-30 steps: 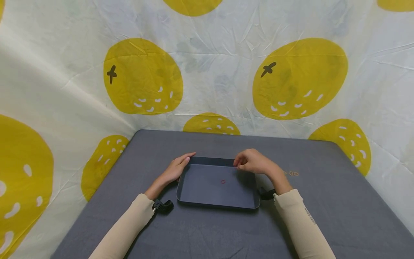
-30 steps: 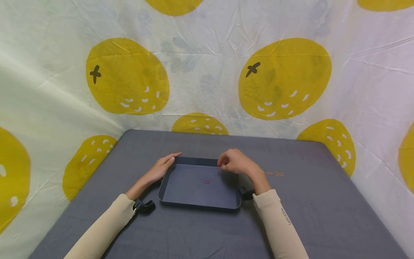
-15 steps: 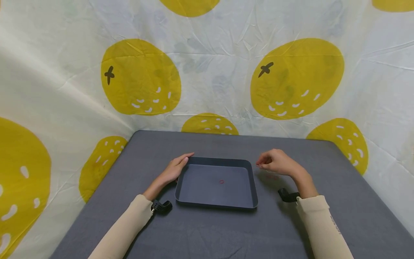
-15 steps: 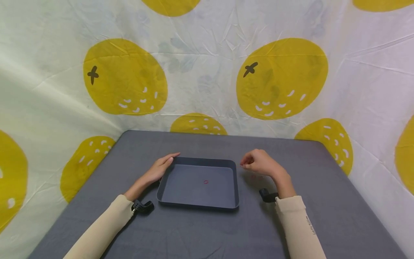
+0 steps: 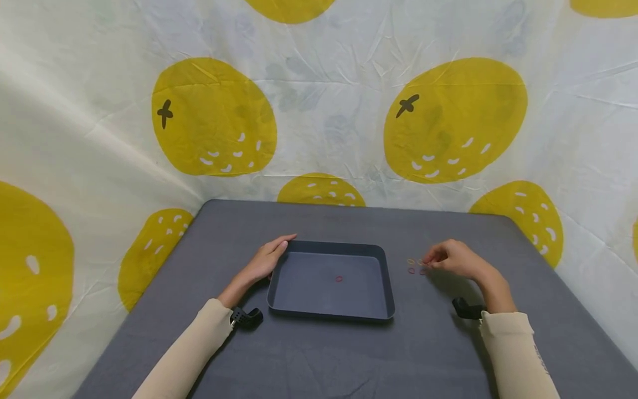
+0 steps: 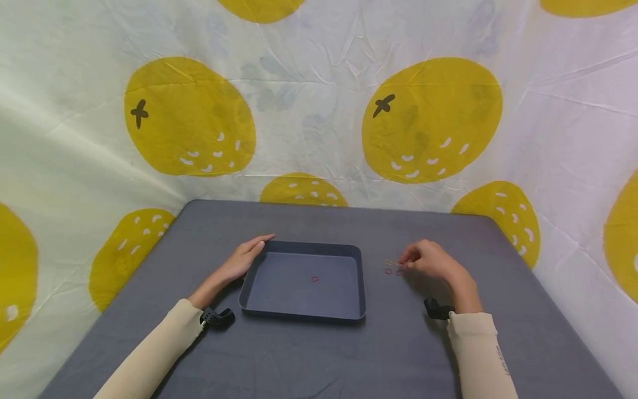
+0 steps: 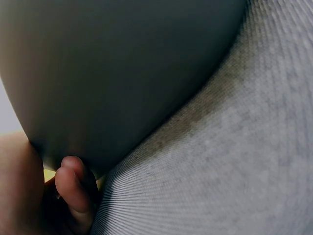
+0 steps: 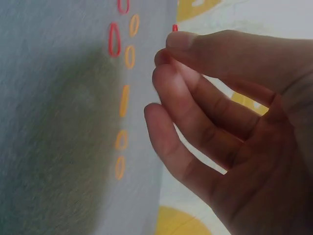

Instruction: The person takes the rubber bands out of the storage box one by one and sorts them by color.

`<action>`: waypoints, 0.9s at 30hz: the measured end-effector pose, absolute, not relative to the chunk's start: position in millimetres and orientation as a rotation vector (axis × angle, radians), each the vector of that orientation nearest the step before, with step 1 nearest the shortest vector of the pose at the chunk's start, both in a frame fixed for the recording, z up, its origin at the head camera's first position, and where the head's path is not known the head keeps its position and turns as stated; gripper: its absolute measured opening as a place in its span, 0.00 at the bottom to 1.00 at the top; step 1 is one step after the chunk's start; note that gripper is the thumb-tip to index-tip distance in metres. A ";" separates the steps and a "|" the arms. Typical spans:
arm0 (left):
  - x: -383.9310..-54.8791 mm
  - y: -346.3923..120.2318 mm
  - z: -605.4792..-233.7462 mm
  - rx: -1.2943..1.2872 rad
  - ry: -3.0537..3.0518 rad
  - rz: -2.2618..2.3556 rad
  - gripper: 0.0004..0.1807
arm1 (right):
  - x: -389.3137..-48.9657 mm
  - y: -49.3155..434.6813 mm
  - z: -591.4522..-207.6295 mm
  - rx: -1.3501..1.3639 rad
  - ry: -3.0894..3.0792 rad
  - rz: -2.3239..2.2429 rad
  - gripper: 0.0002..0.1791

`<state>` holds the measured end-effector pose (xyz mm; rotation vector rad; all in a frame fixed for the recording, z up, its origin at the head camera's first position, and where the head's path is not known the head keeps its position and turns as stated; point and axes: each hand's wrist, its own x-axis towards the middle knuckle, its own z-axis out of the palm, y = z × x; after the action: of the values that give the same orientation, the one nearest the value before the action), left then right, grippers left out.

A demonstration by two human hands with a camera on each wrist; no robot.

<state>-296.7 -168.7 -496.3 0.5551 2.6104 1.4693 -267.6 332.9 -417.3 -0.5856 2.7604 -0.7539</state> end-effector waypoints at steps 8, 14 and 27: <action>-297.3 -170.6 -495.5 0.547 2.607 1.464 0.26 | -268.7 347.8 -426.9 -0.500 2.761 -0.723 0.07; -297.7 -169.5 -495.1 0.552 2.606 1.461 0.26 | -269.1 351.8 -432.8 -0.471 2.767 -0.706 0.06; -298.2 -169.7 -495.6 0.543 2.610 1.454 0.26 | -269.1 353.1 -432.7 -0.461 2.777 -0.682 0.08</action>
<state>-298.2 -169.7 -495.6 0.5431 2.6102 1.4536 -269.1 353.1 -432.7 -0.4612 2.7772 -0.6818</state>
